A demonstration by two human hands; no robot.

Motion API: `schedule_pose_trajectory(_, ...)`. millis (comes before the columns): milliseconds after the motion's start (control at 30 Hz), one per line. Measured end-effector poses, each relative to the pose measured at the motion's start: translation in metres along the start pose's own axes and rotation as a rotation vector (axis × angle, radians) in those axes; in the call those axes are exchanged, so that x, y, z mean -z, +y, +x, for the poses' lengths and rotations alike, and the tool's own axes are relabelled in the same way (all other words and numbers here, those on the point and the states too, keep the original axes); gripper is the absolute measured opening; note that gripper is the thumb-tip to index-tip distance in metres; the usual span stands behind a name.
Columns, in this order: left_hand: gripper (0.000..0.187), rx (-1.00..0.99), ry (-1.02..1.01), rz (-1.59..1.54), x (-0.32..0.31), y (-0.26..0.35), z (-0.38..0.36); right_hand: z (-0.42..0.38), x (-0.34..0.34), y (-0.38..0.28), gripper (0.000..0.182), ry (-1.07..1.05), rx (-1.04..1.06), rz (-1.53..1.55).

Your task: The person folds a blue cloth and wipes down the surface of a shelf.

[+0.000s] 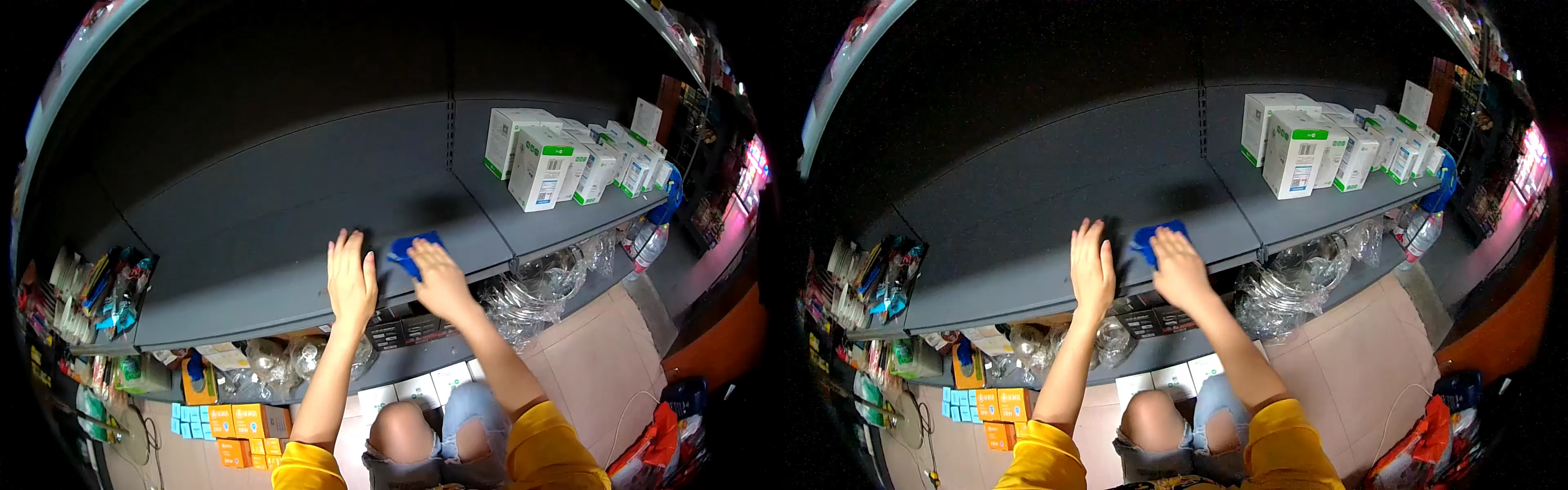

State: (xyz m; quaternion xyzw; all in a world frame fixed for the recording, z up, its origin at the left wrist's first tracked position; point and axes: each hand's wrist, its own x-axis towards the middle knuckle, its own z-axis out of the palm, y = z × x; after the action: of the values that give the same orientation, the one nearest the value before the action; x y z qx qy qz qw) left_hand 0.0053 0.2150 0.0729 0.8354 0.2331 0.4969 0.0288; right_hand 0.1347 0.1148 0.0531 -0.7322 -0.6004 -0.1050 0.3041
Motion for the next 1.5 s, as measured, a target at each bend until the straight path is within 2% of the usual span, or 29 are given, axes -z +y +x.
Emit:
schedule_pose_trajectory(100,0.025,-0.063,-0.076,-0.034,-0.004,-0.001,-0.004,-0.003,0.024,0.031,0.05,-0.003,-0.122,-0.018)
schedule_pose_trajectory(233,0.025,-0.109,-0.082,-0.044,-0.003,0.003,-0.003,-0.003,0.041,0.076,0.047,0.075,-0.282,-0.082)
schedule_pose_trajectory(267,0.026,-0.07,-0.05,-0.1,-0.002,0.005,-0.002,-0.003,0.042,0.08,0.046,0.105,-0.297,-0.048)
schedule_pose_trajectory(500,0.028,-0.042,-0.017,-0.143,-0.002,0.005,0.0,0.013,0.019,0.051,0.043,0.092,-0.329,-0.12)
schedule_pose_trajectory(567,0.03,-0.046,-0.007,-0.154,-0.002,0.004,0.0,0.022,0.01,0.022,0.044,-0.038,-0.249,-0.043)
schedule_pose_trajectory(700,0.029,-0.08,-0.011,-0.141,-0.003,0.001,-0.003,0.032,-0.034,-0.025,0.038,0.072,0.02,0.044)
schedule_pose_trajectory(767,0.028,-0.053,0.024,-0.172,-0.003,0.002,-0.004,0.034,-0.044,-0.034,0.035,0.117,0.127,0.194)
schedule_pose_trajectory(800,0.026,-0.056,0.117,-0.136,-0.002,0.006,-0.003,0.033,-0.042,-0.036,0.035,0.077,0.107,0.17)
schedule_pose_trajectory(900,0.027,-0.033,0.068,-0.085,-0.004,0.003,-0.007,0.03,-0.03,-0.029,0.037,-0.023,0.127,0.234)
schedule_pose_trajectory(933,0.02,-0.113,0.091,-0.016,-0.005,0.002,-0.007,0.03,-0.02,-0.026,0.041,-0.125,0.12,0.181)
schedule_pose_trajectory(967,0.007,-0.127,0.073,-0.007,-0.004,0.003,-0.006,0.028,-0.018,-0.021,0.046,-0.126,0.139,0.152)
schedule_pose_trajectory(1033,0.012,-0.151,-0.022,0.027,-0.005,0.002,-0.008,0.024,-0.009,-0.01,0.049,-0.15,0.078,0.119)
schedule_pose_trajectory(1100,0.022,-0.231,0.029,0.035,-0.005,0.006,-0.007,0.021,0.001,0.009,0.049,-0.13,0.001,0.015)
schedule_pose_trajectory(1167,0.025,-0.244,-0.019,0.078,-0.006,0.005,-0.01,0.02,0.012,0.034,0.049,-0.134,-0.071,-0.008)
schedule_pose_trajectory(1300,0.029,-0.271,0.018,0.092,-0.006,0.006,-0.01,0.03,0.029,0.074,0.049,-0.085,-0.238,-0.044)
schedule_pose_trajectory(1400,0.033,-0.375,-0.067,0.137,-0.008,0.005,-0.01,0.046,0.015,0.088,0.044,0.008,-0.317,-0.106)
schedule_pose_trajectory(1500,0.033,-0.354,-0.096,0.159,-0.009,0.005,-0.012,0.064,-0.001,0.079,0.044,-0.029,-0.349,-0.178)
